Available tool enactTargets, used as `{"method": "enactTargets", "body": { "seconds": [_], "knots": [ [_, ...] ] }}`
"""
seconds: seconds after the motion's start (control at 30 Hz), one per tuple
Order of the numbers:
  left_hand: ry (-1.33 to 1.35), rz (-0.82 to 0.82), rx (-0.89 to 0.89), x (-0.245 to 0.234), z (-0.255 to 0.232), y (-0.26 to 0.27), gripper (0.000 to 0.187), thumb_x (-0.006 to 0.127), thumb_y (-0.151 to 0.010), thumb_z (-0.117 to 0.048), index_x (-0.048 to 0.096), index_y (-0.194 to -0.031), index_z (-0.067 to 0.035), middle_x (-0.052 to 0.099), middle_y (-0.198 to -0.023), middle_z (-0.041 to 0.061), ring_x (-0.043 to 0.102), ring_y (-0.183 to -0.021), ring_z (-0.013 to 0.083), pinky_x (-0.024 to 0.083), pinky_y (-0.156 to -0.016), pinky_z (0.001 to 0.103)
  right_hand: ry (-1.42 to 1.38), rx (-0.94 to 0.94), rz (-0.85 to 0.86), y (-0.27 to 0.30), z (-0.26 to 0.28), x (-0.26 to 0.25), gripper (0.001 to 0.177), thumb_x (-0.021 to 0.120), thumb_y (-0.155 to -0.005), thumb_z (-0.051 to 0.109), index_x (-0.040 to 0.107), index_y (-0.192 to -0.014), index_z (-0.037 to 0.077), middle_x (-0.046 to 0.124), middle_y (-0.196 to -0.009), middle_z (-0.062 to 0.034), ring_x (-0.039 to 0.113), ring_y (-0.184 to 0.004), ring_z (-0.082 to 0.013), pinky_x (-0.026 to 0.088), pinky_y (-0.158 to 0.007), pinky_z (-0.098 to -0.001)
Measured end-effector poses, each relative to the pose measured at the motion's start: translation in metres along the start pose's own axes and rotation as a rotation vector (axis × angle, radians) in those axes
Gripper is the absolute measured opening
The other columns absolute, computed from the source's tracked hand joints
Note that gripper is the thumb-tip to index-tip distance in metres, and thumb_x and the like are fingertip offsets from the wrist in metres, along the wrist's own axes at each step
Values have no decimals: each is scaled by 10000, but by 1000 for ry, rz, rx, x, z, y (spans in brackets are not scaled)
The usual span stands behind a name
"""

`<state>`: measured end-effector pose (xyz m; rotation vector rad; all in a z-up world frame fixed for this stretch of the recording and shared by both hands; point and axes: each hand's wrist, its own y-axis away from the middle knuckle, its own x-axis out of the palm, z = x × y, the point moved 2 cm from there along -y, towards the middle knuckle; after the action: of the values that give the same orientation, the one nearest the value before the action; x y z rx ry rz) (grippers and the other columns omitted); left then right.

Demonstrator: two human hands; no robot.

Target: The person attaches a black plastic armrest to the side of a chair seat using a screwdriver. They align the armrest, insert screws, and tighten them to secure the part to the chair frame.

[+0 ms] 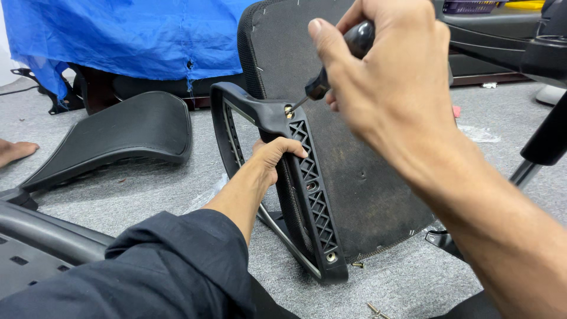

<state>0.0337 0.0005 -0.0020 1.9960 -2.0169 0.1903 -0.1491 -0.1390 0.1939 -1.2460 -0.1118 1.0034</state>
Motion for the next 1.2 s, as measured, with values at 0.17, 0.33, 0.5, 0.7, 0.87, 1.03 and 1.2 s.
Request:
{"method": "enactTargets", "body": {
  "seconds": [0.17, 0.33, 0.5, 0.7, 0.87, 1.03, 1.2],
  "knots": [
    [12, 10, 8, 0, 3, -5, 519, 809, -462, 44, 585, -929, 74, 660, -770, 166, 671, -596, 268, 628, -541, 522, 160, -229, -24, 11, -1, -1, 272, 762, -827, 140, 672, -980, -67, 717, -815, -223, 765, -743, -272, 624, -656, -380],
    [23, 27, 32, -2, 5, -13, 442, 797, -481, 61, 600, -876, 74, 652, -746, 161, 659, -566, 265, 616, -526, 513, 142, -100, 37, 16, -3, 1, 274, 740, -886, 150, 651, -1054, -47, 723, -853, -214, 763, -766, -266, 623, -651, -361],
    [18, 40, -4, -8, 2, -29, 336, 764, -488, 70, 596, -777, 37, 613, -699, 134, 616, -532, 263, 611, -483, 543, 138, -19, 42, 17, -7, 5, 274, 765, -911, 187, 647, -1038, -25, 732, -823, -198, 762, -761, -255, 601, -627, -354],
    [-7, 131, 43, -21, 1, -56, 331, 779, -517, 51, 633, -812, 18, 650, -729, 114, 650, -588, 247, 590, -540, 445, 77, 34, 68, 20, -19, 25, 284, 747, -939, 210, 621, -1069, -9, 731, -821, -172, 767, -751, -238, 598, -603, -348],
    [-53, 142, 11, -31, -2, -69, 281, 794, -546, 15, 662, -793, -2, 648, -741, 104, 643, -607, 228, 597, -568, 441, 99, -136, -15, 20, -22, 40, 259, 776, -934, 185, 665, -1009, -36, 742, -843, -204, 766, -784, -280, 602, -617, -364],
    [-41, 176, -3, -33, -2, -70, 270, 796, -542, 5, 671, -781, -18, 646, -741, 103, 639, -600, 235, 598, -568, 453, 132, -33, 86, 16, -21, 38, 301, 774, -933, 266, 737, -1041, -12, 742, -814, -181, 762, -719, -255, 610, -615, -351],
    [-71, 162, -11, -31, -2, -63, 276, 795, -552, 0, 669, -798, -17, 647, -741, 98, 640, -607, 234, 598, -570, 454, 221, 195, 293, 3, -14, 25, 384, 761, -924, 356, 730, -1114, 24, 720, -645, -156, 762, -580, -207, 621, -569, -332]
  ]
}}
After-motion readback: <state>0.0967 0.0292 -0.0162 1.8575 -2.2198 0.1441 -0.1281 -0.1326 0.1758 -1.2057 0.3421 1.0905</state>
